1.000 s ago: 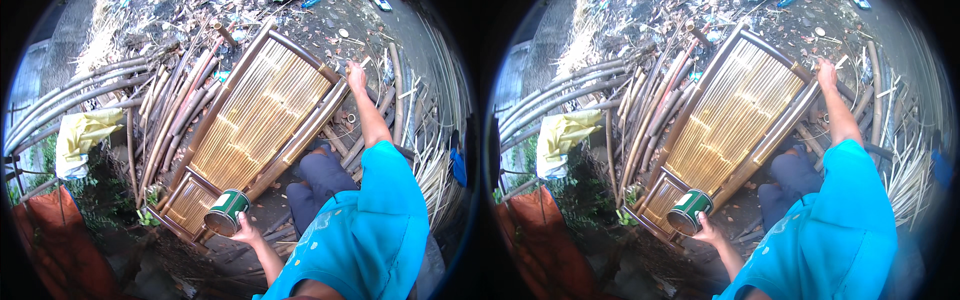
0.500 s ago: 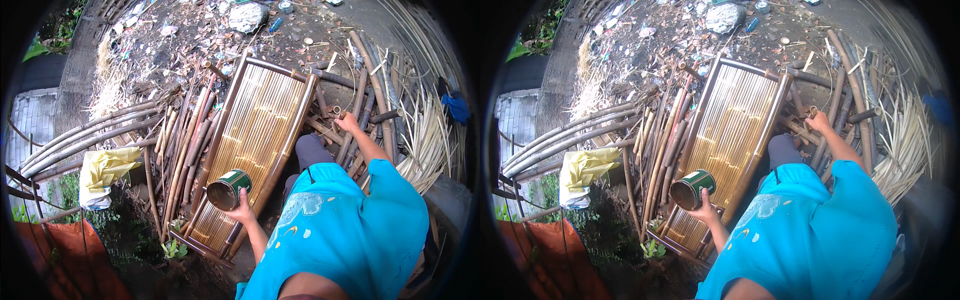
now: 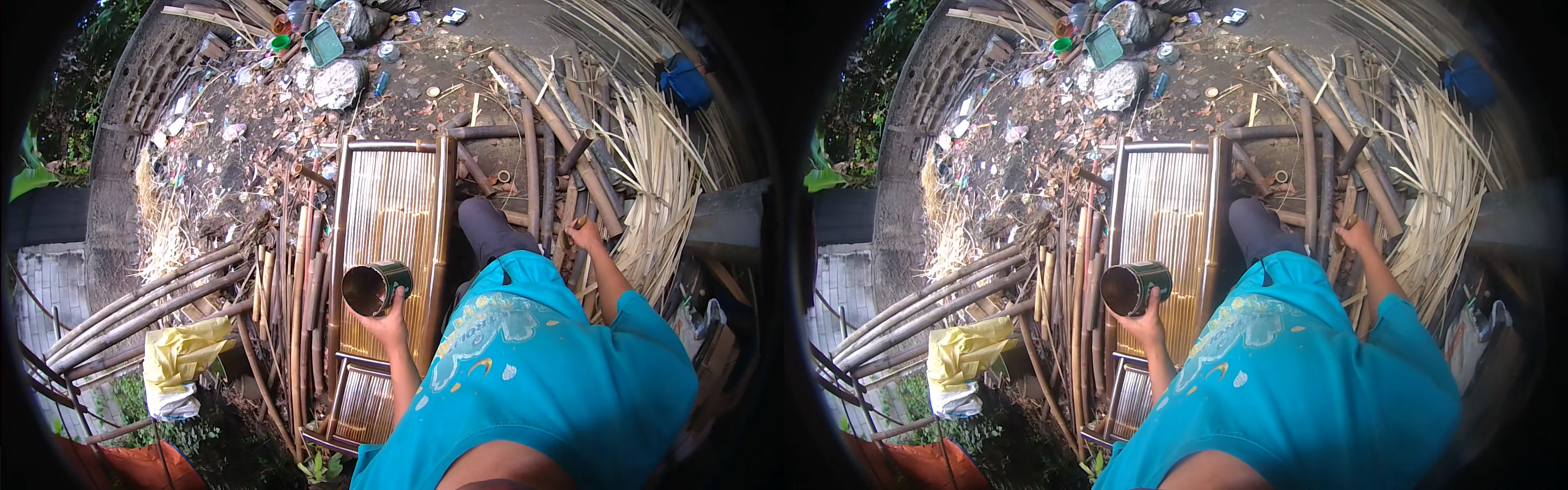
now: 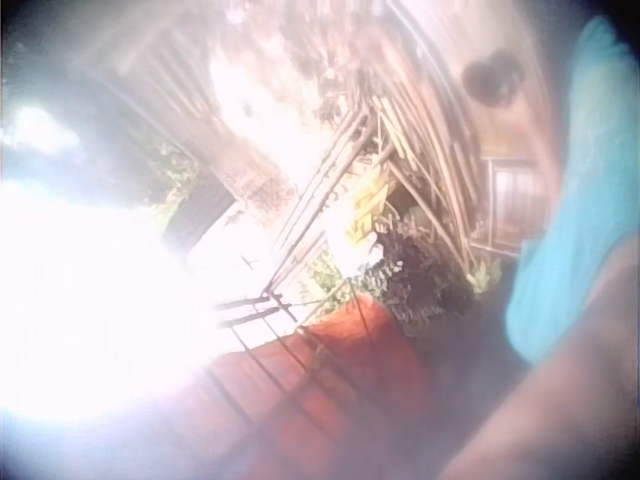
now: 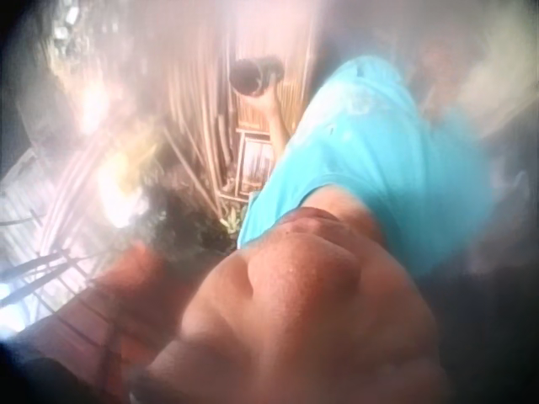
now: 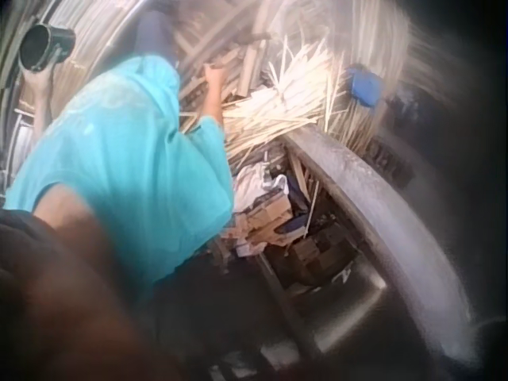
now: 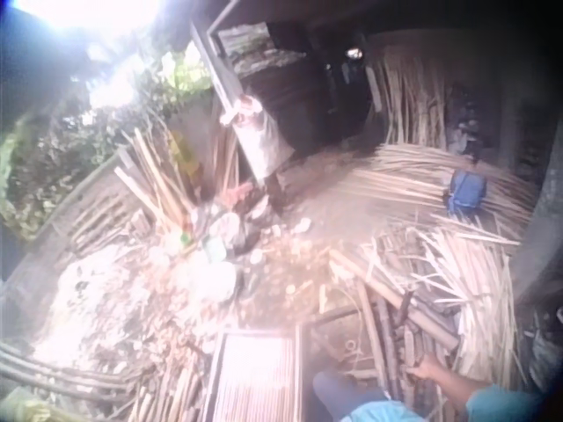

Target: The person paints a bamboo chair with a dark varnish using a brush. They dip the brush into a can and apply the finish to the legs, frame, and slatted seat of the chair.

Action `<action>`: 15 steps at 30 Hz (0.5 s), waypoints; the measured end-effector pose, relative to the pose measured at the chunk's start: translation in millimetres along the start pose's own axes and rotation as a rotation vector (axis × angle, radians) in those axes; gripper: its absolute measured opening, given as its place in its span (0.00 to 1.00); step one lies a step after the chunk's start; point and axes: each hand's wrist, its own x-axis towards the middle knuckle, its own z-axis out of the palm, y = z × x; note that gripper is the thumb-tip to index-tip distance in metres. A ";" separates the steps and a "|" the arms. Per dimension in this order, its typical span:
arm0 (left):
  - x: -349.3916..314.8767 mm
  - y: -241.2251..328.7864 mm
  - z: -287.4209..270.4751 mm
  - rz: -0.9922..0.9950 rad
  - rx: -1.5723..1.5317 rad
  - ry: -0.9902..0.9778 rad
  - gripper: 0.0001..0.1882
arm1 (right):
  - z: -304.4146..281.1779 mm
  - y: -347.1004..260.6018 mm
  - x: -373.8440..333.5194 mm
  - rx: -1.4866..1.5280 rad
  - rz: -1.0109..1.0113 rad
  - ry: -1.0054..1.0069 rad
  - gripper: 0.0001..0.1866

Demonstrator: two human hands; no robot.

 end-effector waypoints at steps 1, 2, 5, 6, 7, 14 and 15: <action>4.6 7.3 6.7 0.017 0.023 -0.016 0.52 | -9.9 -5.7 -11.1 0.052 0.064 0.001 0.13; 8.1 17.7 15.0 0.006 -0.002 -0.028 0.52 | -19.0 -11.0 -19.5 0.101 0.126 0.001 0.13; 23.0 21.6 35.3 0.063 -0.112 -0.060 0.52 | -33.2 -6.8 -12.3 0.157 0.225 0.014 0.13; 28.4 26.5 41.8 0.086 -0.106 -0.078 0.52 | -37.8 -5.7 -8.0 0.130 0.216 0.041 0.13; 32.2 27.7 49.1 0.085 -0.089 -0.080 0.51 | -43.8 -11.9 -0.8 0.100 0.201 0.062 0.14; 75.6 27.2 124.6 -0.020 -0.151 -0.076 0.53 | -56.4 -46.6 144.9 0.328 -0.036 0.121 0.18; 83.6 22.5 140.3 -0.018 -0.147 -0.048 0.53 | -61.5 -70.0 170.9 0.432 -0.027 0.044 0.16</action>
